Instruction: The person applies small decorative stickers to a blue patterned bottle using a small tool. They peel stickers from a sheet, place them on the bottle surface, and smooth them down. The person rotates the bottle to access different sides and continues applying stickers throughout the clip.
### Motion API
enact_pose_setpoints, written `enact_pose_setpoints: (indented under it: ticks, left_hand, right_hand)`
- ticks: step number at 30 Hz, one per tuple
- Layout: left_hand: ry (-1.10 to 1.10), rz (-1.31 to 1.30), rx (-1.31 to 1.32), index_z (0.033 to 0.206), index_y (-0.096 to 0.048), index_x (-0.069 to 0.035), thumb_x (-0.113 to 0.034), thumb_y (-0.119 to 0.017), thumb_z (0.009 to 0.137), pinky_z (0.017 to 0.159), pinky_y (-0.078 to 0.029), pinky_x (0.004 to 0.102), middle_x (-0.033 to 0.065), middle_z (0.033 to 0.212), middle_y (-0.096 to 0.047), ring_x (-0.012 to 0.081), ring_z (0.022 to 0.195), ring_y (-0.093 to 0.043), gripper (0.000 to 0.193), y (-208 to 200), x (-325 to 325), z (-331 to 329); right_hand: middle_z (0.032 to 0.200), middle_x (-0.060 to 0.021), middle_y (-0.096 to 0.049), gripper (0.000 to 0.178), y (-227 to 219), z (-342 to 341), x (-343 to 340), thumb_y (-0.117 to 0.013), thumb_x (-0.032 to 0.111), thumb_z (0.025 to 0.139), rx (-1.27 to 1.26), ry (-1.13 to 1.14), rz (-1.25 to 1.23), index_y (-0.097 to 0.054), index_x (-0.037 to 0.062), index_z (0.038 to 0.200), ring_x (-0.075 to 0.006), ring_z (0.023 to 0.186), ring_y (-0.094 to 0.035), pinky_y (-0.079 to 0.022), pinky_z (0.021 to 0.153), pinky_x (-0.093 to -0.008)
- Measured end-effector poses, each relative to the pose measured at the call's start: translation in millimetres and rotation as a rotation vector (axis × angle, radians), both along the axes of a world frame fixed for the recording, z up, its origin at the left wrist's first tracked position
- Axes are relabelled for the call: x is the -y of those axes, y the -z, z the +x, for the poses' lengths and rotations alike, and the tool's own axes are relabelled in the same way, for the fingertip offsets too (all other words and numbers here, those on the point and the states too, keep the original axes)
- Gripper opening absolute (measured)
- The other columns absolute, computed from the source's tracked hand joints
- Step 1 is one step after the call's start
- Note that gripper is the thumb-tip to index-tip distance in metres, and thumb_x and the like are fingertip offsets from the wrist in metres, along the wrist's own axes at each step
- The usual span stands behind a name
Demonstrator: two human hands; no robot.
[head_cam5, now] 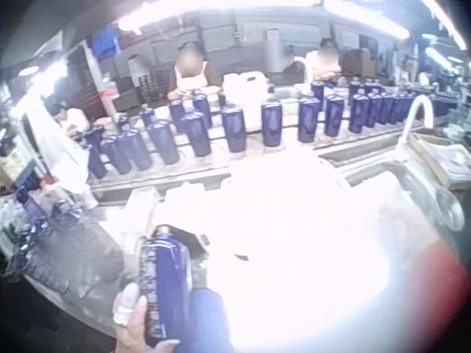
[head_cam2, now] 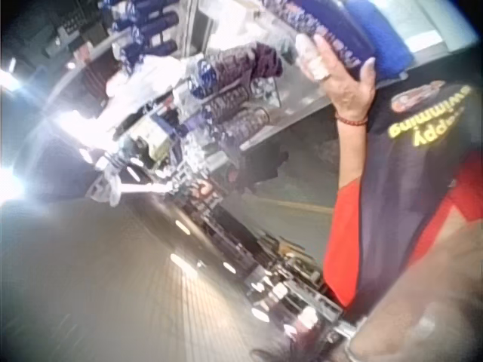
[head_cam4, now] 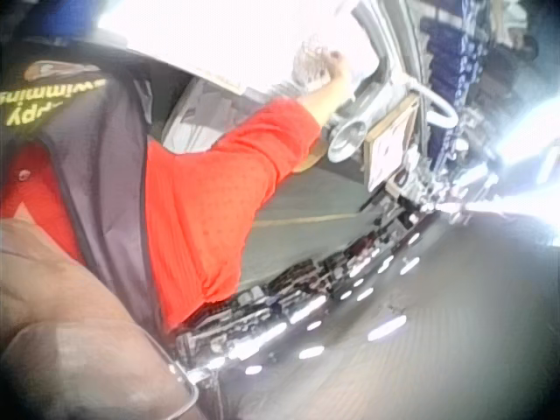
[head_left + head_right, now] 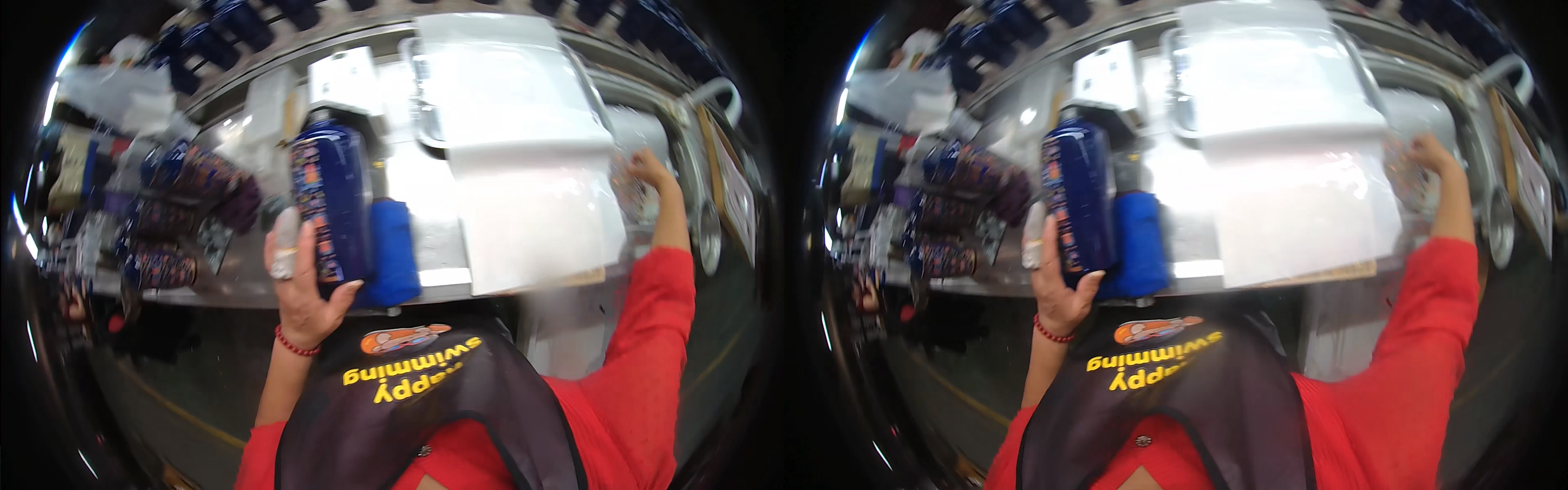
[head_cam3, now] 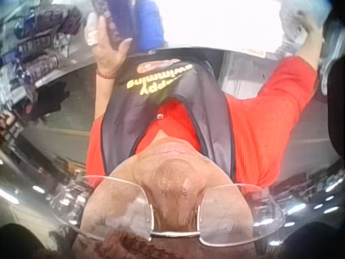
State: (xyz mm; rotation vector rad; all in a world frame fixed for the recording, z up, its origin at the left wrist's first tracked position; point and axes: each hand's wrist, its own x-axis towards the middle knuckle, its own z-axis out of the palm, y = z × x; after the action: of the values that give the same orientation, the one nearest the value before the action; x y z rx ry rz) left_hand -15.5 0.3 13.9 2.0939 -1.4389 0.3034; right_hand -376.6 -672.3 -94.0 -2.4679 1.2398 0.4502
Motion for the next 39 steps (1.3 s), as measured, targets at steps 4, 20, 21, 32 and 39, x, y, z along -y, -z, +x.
enact_pose_setpoints:
  ticks: [4,20,21,32,39]
  left_hand:
    - [0.006,0.048,0.033,0.155,-0.041,0.001,-0.053,-0.075,0.087,0.123,-0.015,0.0610,0.0231,0.153,-0.049,0.0444,0.143,-0.042,0.093,-5,1,4]
    - [0.087,-0.085,-0.145,0.159,-0.027,0.005,-0.059,-0.063,0.094,0.121,-0.013,0.0679,0.0258,0.146,-0.055,0.0440,0.142,-0.047,0.098,26,-9,20]
    - [0.058,-0.032,-0.078,0.161,-0.025,0.003,-0.057,-0.070,0.091,0.120,-0.008,0.0699,0.0257,0.148,-0.052,0.0468,0.144,-0.042,0.102,26,-8,19]
    - [0.285,-0.178,-0.342,0.156,-0.034,0.004,-0.054,-0.070,0.094,0.122,-0.020,0.0521,0.0254,0.152,-0.047,0.0452,0.148,-0.033,0.092,-30,-1,35]
    - [0.645,-0.274,-0.243,0.118,-0.067,-0.003,-0.030,-0.071,0.091,0.100,-0.044,0.0407,0.0174,0.113,-0.064,0.0311,0.106,-0.059,0.039,-120,78,48]
  right_hand:
    - [0.103,-0.0207,-0.063,0.018,10,-22,17,-0.076,0.013,0.082,0.202,-0.080,-0.298,-0.068,0.0014,0.092,-0.0388,0.099,-0.062,-0.049,0.090,-0.0447]
    - [0.129,-0.0091,-0.061,0.008,-237,126,-206,-0.064,0.006,0.096,0.404,-0.561,-1.120,-0.059,0.0006,0.101,-0.0317,0.123,-0.059,-0.051,0.096,-0.0417]
    - [0.140,-0.0127,-0.057,0.008,-246,133,-223,-0.065,0.003,0.096,0.398,-0.580,-1.030,-0.061,0.0005,0.103,-0.0336,0.128,-0.057,-0.052,0.101,-0.0418]
    - [0.133,-0.0108,-0.058,0.007,-327,221,-446,-0.073,0.013,0.090,0.394,-0.747,-0.798,-0.068,0.0085,0.086,-0.0265,0.127,-0.054,-0.055,0.098,-0.0360]
    - [0.138,-0.0128,-0.058,0.016,-301,226,-446,-0.078,0.003,0.083,0.794,-1.033,-0.810,-0.063,0.0041,0.088,-0.0340,0.127,-0.057,-0.052,0.097,-0.0441]
